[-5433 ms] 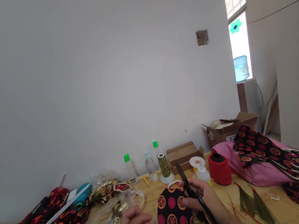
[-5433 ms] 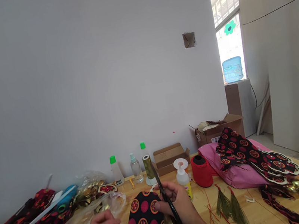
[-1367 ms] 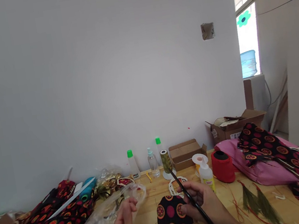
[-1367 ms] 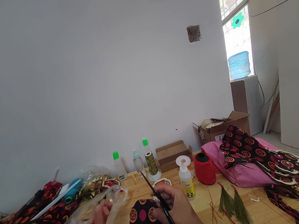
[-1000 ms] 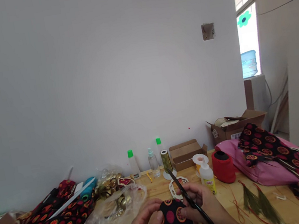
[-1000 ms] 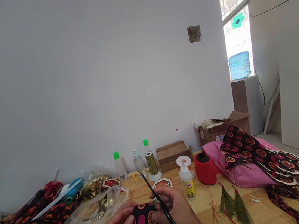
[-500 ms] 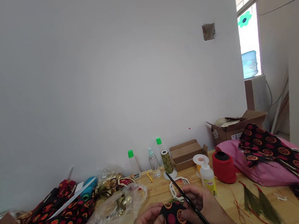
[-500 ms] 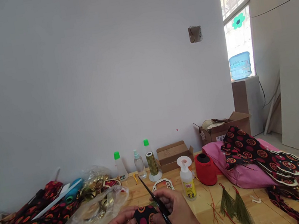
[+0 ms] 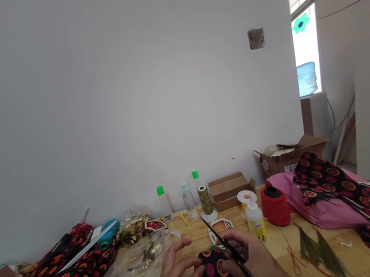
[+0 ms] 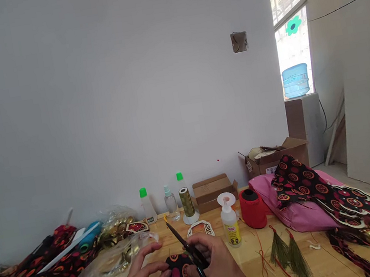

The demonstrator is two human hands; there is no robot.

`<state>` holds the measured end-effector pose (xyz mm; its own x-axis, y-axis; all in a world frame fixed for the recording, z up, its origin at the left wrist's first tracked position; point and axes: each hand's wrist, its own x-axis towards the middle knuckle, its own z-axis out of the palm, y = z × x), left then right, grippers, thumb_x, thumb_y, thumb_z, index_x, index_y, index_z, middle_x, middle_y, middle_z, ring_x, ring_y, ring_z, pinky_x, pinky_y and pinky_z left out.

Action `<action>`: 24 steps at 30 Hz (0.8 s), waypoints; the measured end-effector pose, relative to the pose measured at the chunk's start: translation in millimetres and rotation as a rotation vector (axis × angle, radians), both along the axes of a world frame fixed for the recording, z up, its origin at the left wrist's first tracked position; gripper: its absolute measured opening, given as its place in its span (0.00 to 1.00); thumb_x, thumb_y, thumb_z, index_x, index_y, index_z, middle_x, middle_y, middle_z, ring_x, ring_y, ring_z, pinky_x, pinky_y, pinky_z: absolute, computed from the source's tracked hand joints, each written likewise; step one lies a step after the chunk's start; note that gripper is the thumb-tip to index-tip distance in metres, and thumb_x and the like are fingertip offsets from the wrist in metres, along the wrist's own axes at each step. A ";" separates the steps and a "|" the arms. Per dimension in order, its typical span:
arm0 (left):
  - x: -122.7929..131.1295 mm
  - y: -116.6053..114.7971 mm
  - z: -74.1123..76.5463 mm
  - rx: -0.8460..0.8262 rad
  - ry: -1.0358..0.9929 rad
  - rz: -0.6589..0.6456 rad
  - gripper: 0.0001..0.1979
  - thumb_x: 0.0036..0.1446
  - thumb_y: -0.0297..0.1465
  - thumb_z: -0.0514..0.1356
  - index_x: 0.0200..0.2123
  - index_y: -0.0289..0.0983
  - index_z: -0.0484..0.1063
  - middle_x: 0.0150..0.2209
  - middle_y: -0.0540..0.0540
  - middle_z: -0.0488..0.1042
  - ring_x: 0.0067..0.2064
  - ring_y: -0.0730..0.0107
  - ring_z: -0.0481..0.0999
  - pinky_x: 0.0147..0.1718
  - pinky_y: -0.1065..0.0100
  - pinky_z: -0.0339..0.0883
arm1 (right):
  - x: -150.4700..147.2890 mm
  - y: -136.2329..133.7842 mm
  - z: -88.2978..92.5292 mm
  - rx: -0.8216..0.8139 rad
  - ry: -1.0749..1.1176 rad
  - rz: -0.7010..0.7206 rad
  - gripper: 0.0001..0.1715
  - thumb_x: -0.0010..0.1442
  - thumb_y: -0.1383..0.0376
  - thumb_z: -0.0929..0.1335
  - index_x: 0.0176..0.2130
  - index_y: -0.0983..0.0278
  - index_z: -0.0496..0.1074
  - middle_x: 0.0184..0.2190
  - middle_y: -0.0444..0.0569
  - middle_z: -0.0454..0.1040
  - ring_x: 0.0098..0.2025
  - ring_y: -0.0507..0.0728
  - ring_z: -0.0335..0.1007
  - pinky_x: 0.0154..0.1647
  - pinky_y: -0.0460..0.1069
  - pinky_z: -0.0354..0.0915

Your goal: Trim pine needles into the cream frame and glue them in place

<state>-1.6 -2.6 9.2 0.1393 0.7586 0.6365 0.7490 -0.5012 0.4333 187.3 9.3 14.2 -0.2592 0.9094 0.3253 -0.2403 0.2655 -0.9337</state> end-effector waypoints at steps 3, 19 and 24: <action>-4.1 3.3 -3.1 0.094 0.084 -0.009 0.07 0.48 0.36 0.57 0.24 0.43 0.74 0.42 0.42 0.72 0.46 0.57 0.70 0.42 0.54 0.66 | 0.3 -1.6 1.3 0.024 -0.018 0.007 0.17 0.37 0.77 0.67 0.32 0.66 0.69 0.22 0.41 0.69 0.25 0.50 0.62 0.25 0.43 0.57; -6.5 -3.6 -1.5 0.016 -0.305 0.050 0.06 0.52 0.34 0.53 0.25 0.41 0.66 0.36 0.47 0.75 0.44 0.64 0.72 0.43 0.64 0.66 | 8.2 1.2 15.1 -0.012 0.076 -0.173 0.17 0.35 0.76 0.69 0.30 0.65 0.70 0.17 0.37 0.64 0.22 0.48 0.61 0.23 0.42 0.58; -0.9 -5.7 9.9 0.290 -0.037 -0.180 0.04 0.47 0.27 0.59 0.27 0.42 0.67 0.25 0.56 0.74 0.31 0.76 0.74 0.43 0.74 0.63 | 13.3 2.4 18.4 -0.104 0.149 -0.233 0.18 0.34 0.73 0.71 0.30 0.66 0.71 0.16 0.36 0.64 0.20 0.47 0.59 0.21 0.42 0.56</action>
<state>-2.5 -8.3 19.0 0.2279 0.5106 0.8290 0.6237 -0.7304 0.2784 200.6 11.7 32.6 0.0041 0.9692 0.2462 -0.3211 0.2344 -0.9176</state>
